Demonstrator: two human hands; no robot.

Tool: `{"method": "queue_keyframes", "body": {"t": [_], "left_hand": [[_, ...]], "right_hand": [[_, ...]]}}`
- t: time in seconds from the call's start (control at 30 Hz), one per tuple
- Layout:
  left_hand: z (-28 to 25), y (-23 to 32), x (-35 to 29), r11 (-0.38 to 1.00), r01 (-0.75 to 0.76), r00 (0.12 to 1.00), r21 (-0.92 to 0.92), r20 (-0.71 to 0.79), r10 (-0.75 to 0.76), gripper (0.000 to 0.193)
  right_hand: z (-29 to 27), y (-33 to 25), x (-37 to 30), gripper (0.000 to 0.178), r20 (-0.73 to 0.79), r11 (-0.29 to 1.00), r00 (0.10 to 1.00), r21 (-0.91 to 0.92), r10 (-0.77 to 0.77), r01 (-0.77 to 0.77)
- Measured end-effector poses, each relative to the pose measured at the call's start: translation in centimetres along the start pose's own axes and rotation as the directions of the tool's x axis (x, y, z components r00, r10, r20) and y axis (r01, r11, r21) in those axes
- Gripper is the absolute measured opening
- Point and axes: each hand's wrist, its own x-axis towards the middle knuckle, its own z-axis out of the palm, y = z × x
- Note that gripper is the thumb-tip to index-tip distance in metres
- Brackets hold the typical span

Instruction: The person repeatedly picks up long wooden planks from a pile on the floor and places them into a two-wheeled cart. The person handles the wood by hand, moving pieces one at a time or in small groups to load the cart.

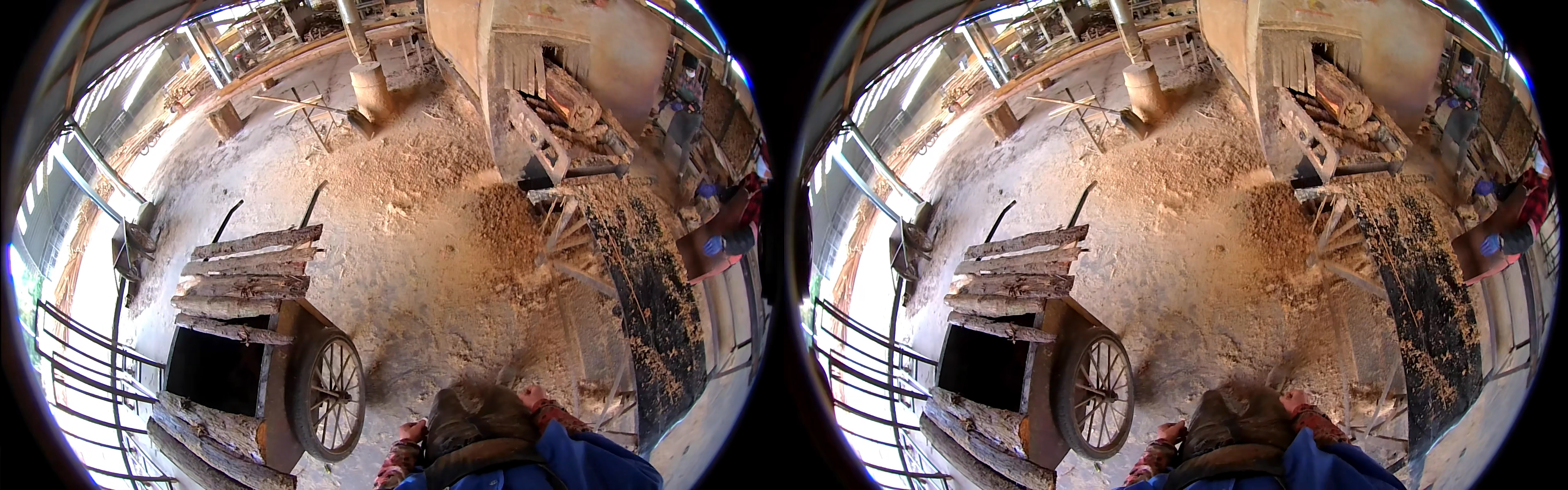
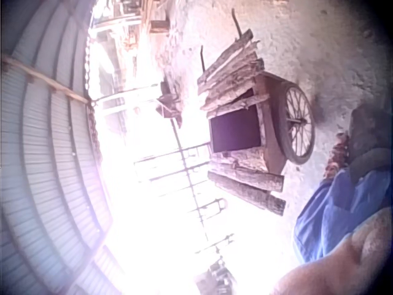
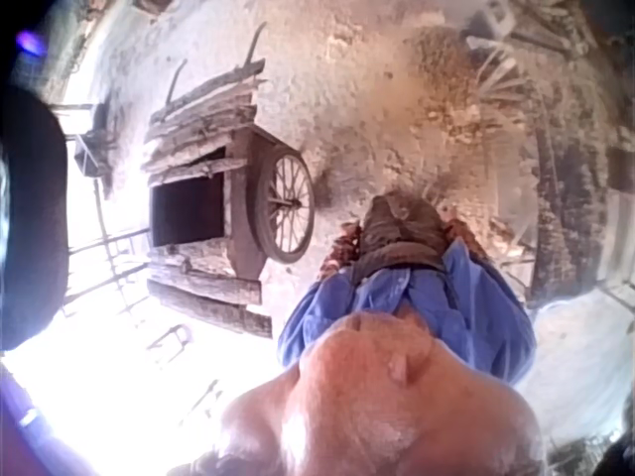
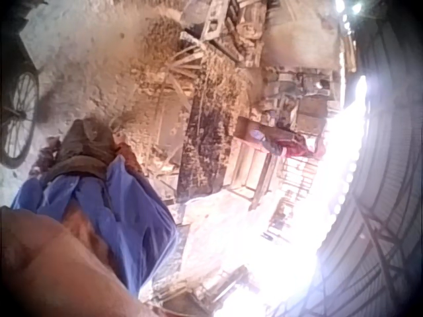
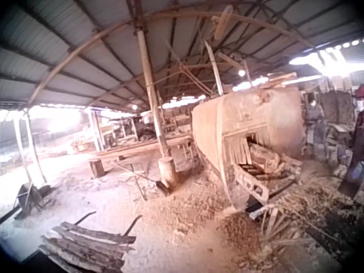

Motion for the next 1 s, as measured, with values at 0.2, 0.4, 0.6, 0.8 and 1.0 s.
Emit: {"method": "queue_keyframes", "body": {"t": [0.2, 0.4, 0.6, 0.8, 1.0], "left_hand": [[0.5, 1.5, -1.1, 0.999, -0.035, 0.999, 0.003, 0.021, 0.035, 0.031], [1.6, 1.6, -0.1, 0.999, -0.043, 0.999, -0.002, -0.007, 0.043, 0.029], [2.4, 1.2, 0.1, 0.999, -0.046, 0.998, 0.024, -0.047, 0.047, 0.028], [3.1, 1.6, -1.0, 0.994, -0.034, 0.999, -0.102, -0.031, 0.031, 0.024], [2.9, 2.2, -0.7, 0.994, -0.03, 1.0, -0.109, -0.011, 0.029, 0.023]], "right_hand": [[-0.2, 0.3, 1.2, 0.022, 0.078, 0.998, 0.997, 0.058, -0.008, 0.004], [-1.7, -0.5, 2.5, 0.022, 0.104, 0.999, 0.994, 0.036, -0.029, 0.025], [-2.9, -2.0, 2.7, 0.026, 0.11, 1.0, 0.994, 0.011, -0.022, 0.021], [-3.0, -0.6, 3.5, 0.026, 0.112, 0.997, 0.991, 0.029, -0.07, 0.068], [-1.9, 0.0, 3.2, 0.02, 0.038, 0.993, 0.992, -0.01, -0.117, 0.117]]}}
